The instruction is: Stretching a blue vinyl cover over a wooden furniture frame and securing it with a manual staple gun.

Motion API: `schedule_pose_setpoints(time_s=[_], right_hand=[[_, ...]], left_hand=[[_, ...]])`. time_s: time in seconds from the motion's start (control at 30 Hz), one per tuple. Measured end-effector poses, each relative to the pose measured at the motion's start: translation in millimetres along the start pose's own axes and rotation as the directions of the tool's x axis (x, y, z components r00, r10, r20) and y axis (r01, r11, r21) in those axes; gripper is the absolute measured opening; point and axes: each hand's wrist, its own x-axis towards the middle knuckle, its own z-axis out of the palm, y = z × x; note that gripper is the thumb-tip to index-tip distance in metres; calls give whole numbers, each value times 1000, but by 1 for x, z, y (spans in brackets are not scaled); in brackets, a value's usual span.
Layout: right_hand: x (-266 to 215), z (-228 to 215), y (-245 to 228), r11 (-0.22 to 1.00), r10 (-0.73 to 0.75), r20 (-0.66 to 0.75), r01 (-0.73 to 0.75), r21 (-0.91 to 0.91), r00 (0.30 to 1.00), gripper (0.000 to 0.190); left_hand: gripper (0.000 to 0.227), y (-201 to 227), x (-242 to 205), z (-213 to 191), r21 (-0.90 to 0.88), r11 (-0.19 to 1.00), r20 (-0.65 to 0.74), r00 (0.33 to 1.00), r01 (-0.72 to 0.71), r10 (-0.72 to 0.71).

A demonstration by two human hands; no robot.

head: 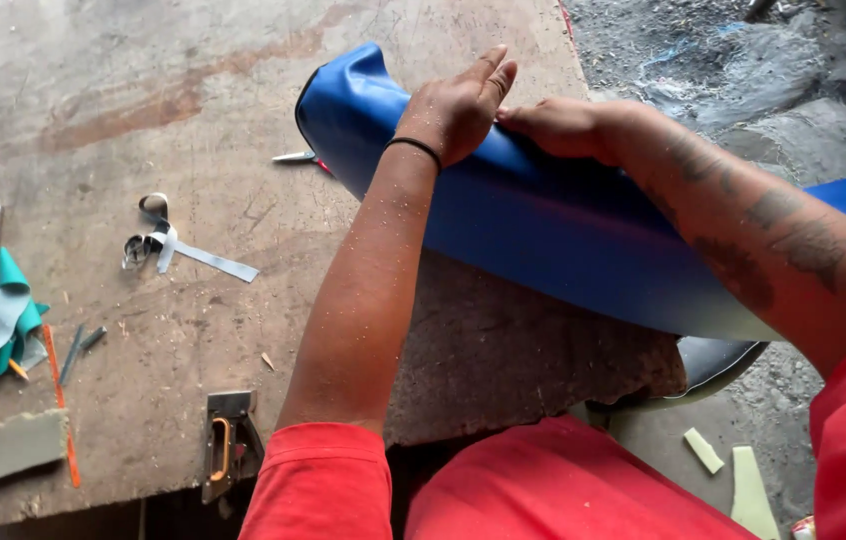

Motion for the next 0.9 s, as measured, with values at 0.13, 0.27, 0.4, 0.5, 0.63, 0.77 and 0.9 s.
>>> schedule_pose_setpoints(time_s=[0.13, 0.27, 0.4, 0.5, 0.63, 0.77, 0.9], right_hand=[[-3, -3, -5, 987, 25, 143, -47, 152, 989, 64], [14, -3, 8, 985, 61, 157, -85, 153, 986, 59], [44, -1, 27, 989, -70, 108, 55, 138, 992, 55], [38, 2, 22, 997, -75, 51, 74, 18, 996, 65], [31, 27, 20, 994, -85, 29, 87, -67, 996, 66], [21, 60, 32, 980, -118, 103, 99, 170, 988, 52], [45, 112, 63, 887, -335, 94, 279, 369, 938, 45]], left_hand=[[68, -2, 4, 12, 200, 978, -65, 995, -59, 74], [64, -1, -5, 16, 250, 964, -186, 972, -92, 141], [48, -2, -25, 20, 247, 948, -564, 766, -201, 310], [27, 5, -54, 21, 276, 932, -793, 492, -234, 358], [29, -3, -84, 35, 250, 943, -918, 255, -218, 302], [28, -10, -117, 49, 127, 990, -963, 232, -60, 138], [29, -19, -161, 53, 101, 995, -943, 318, -17, 101]])
